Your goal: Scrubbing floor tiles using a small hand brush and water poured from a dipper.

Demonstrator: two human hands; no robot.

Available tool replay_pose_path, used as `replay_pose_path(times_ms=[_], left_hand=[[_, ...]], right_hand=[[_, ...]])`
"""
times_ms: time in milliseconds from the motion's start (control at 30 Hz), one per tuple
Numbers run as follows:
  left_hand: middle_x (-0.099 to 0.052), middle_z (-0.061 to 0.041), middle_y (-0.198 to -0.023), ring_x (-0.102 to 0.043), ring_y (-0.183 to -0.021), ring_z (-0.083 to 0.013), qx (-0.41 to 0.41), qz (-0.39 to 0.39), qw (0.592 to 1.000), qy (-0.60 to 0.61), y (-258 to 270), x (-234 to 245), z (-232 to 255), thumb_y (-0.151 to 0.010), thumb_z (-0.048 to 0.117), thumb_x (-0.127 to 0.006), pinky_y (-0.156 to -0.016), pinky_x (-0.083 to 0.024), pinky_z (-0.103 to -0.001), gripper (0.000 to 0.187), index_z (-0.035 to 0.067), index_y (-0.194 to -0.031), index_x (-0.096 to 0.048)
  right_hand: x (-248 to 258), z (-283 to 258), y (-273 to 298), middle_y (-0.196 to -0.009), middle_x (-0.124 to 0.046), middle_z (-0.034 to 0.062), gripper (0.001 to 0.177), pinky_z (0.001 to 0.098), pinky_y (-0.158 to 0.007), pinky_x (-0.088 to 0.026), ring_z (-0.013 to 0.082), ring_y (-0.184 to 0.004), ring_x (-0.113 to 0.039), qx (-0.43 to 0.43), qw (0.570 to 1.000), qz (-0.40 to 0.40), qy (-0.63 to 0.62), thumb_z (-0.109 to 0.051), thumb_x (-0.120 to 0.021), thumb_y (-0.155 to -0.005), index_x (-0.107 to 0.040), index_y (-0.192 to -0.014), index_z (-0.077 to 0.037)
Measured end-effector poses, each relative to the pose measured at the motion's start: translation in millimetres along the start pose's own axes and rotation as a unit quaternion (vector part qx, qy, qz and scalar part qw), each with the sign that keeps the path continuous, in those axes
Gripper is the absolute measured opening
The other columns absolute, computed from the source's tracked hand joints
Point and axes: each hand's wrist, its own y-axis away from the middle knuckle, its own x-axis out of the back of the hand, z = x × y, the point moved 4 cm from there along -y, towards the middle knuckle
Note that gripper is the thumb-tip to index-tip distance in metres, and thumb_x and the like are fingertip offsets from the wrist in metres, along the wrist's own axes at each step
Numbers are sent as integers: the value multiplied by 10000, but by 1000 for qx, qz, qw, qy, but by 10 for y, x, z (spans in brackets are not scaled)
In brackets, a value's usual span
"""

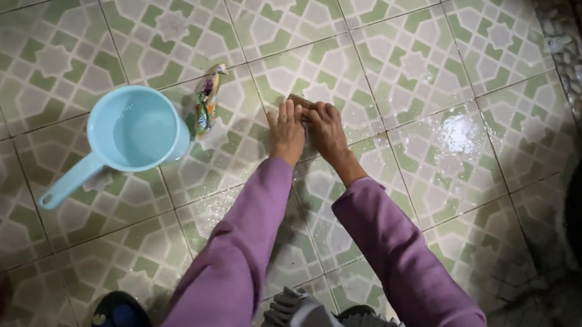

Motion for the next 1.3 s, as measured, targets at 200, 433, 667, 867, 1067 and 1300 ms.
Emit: replay_pose_path(times_ms=[200, 433, 667, 867, 1067, 1300], left_hand=[[-507, -144, -1527, -470, -1401, -321, -75, 281, 950, -111, 1251, -119, 55, -952, 171, -447, -1085, -413, -547, 467, 106, -1394, -583], [-328, -210, -1642, -370, -1481, -358, -105, 266, 953, -103, 823, -309, 145, -986, 191, -455, -1116, -394, -536, 552, 76, -1525, -472], [-76, -52, -1735, -112, -1578, -344, -25, 8, 999, -21, -275, -60, 221, -1090, 185, -325, -1204, -174, -654, 573, 215, -1649, -203], [-191, -174, -1685, -252, -1512, -391, -133, 83, 988, -2, 854, 46, 162, -1035, 96, -350, -1118, -334, -636, 534, 65, -1568, -341], [-96, -184, -1715, -193, -1542, -413, -182, 1, 983, 8, 791, -204, 205, -1011, 57, -341, -1154, -274, -666, 632, 59, -1631, -215], [-46, -185, -1718, -175, -1547, -438, -73, -26, 997, 7, 257, 84, 507, -1045, 114, -355, -1167, -246, -667, 623, 58, -1641, -184]], right_hand=[[861, -779, 502, -1072, -606, 121, 312, 479, -825, -464, 363, -938, -563, 8, 996, -81, -33, -105, -591, -944, -653, -1242, -170], [691, -457, 493, -1165, -619, 198, 393, 560, -907, -452, 465, -1026, -547, 48, 994, -60, -75, -191, -664, -915, -657, -1301, -116], [275, 213, -13, -993, -591, 58, 259, 429, -847, -479, 337, -936, -577, -17, 999, -24, 38, -81, -658, -867, -661, -1108, -175], [687, -340, 669, -1053, -572, 95, 337, 468, -808, -463, 365, -936, -558, -59, 991, -121, 0, -78, -589, -889, -646, -1206, -177], [763, -313, 748, -1116, -589, 145, 325, 506, -908, -460, 426, -1046, -552, -69, 989, -131, -13, -161, -554, -943, -646, -1255, -159], [437, 152, 527, -1095, -548, 103, 224, 478, -878, -471, 362, -1011, -539, -73, 988, -91, 99, -186, -648, -951, -608, -1169, -153]])
